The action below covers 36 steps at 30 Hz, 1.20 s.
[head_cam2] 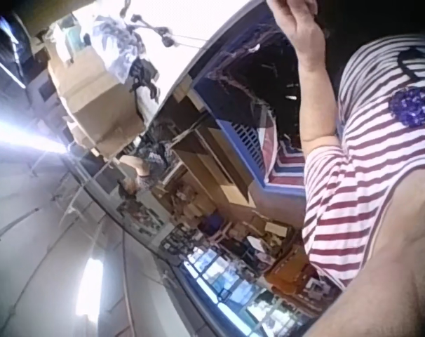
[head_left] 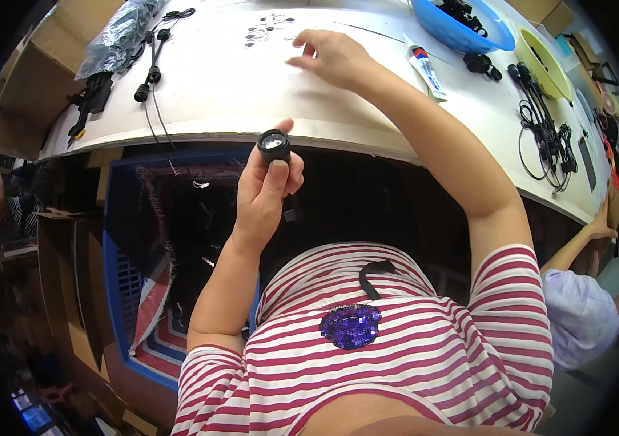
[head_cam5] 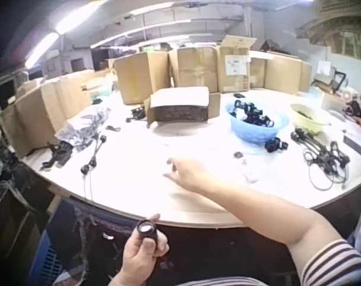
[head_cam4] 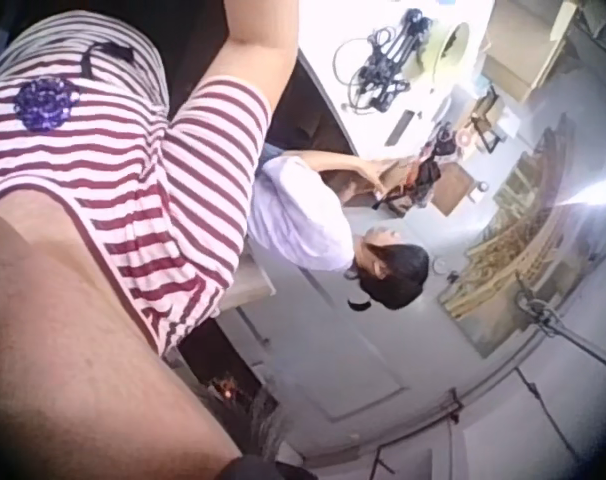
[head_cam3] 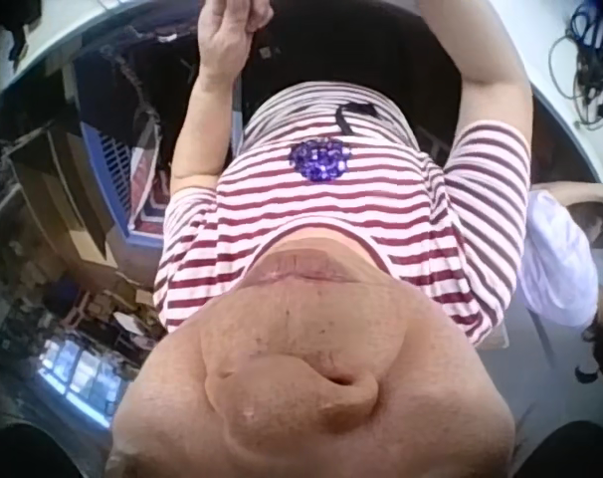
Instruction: The person assembles small electronic components at a workbench. They repeatedly pick up a black cylindrical device, apply a small amount of adhesive from a tube into its opening, and then insert a small white circular part into the device. The person handles the components one at a time, repeating the process for multiple units.
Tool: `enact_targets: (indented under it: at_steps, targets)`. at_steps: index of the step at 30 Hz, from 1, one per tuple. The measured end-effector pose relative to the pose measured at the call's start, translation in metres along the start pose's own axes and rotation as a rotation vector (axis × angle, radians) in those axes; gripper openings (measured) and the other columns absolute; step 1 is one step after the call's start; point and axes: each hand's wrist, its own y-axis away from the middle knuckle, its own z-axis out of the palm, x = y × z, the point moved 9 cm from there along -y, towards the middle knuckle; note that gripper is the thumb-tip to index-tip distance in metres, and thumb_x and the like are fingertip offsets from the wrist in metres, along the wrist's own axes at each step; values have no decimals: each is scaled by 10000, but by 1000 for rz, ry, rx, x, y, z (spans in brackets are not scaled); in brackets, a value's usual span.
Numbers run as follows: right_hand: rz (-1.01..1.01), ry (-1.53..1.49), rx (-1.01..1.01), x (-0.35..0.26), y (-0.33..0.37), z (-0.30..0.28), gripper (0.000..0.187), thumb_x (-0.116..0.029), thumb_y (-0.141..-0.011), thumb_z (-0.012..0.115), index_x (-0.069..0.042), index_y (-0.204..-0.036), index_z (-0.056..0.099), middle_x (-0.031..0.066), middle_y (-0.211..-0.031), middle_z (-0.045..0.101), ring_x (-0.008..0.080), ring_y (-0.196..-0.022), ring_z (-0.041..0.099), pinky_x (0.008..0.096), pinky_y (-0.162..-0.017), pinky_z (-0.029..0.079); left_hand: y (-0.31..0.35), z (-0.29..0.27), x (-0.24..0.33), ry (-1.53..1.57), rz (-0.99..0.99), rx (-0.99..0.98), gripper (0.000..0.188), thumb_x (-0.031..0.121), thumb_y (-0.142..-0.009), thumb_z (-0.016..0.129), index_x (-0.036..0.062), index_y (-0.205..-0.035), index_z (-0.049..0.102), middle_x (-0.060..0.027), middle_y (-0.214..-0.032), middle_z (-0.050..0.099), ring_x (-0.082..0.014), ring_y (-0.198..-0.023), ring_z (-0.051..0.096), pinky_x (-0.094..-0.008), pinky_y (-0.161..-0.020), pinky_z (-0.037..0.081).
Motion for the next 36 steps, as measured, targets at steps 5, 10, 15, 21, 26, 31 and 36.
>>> enact_targets:
  at_steps: [5, 10, 15, 21, 26, 31, 36]
  targets:
    - [157, 201, 86, 18, -28, 11, 412, -412, -794, 591, -59, -1004, 615, 120, -944, 620, 262, -918, 592, 374, -796, 454, 7, -18, -1, -25, 18, 21, 559, 375, -859, 537, -9, -1241, 394, 10, -675, 416, -66, -567, 324, -212, -532, 285]
    - [45, 163, 62, 33, -23, 17, 269, -266, -823, 529, -21, -884, 620, 80, -677, 603, 167, -651, 581, 286, -601, 483, -3, -8, -3, -76, 28, -45, 638, 461, -867, 479, -53, -1235, 395, 17, -670, 402, -61, -581, 326, -205, -531, 274]
    - [-12, -555, -154, -38, 39, -23, 272, -247, -797, 619, -39, -971, 650, 66, -827, 635, 162, -787, 593, 274, -715, 470, -1, -10, -16, -92, -38, -52, 548, 438, -871, 502, -21, -1169, 483, 11, -686, 434, -66, -602, 350, -196, -555, 285]
    - [-161, -661, -290, -66, 114, -43, 243, -122, -712, 725, -75, -948, 687, -23, -795, 605, 41, -633, 427, 177, -542, 330, -3, 17, -35, -44, -63, -80, 382, 345, -848, 594, 15, -1031, 534, 8, -707, 457, -69, -608, 359, -203, -556, 294]
    - [-36, -673, -313, -48, 137, -53, 263, -98, -710, 722, -74, -968, 681, -14, -817, 605, 38, -657, 446, 173, -557, 349, 0, 41, -44, -62, -123, -138, 368, 317, -835, 616, 15, -1028, 534, 7, -720, 469, -70, -621, 375, -206, -561, 305]
    - [10, -730, -369, -41, 157, -60, 284, -66, -714, 711, -63, -995, 670, 14, -886, 608, 62, -734, 508, 171, -606, 388, 3, 62, -52, -81, -143, -178, 311, 260, -833, 612, 15, -1011, 540, 8, -715, 472, -71, -622, 389, -205, -558, 311]
    - [54, -773, -330, -26, 174, -78, 323, -71, -722, 708, -62, -1040, 649, 28, -970, 608, 63, -733, 517, 179, -643, 417, 3, 71, -54, -189, -221, -187, 268, 6, -752, 540, -11, -1016, 585, 3, -778, 545, -58, -699, 484, -193, -644, 401]
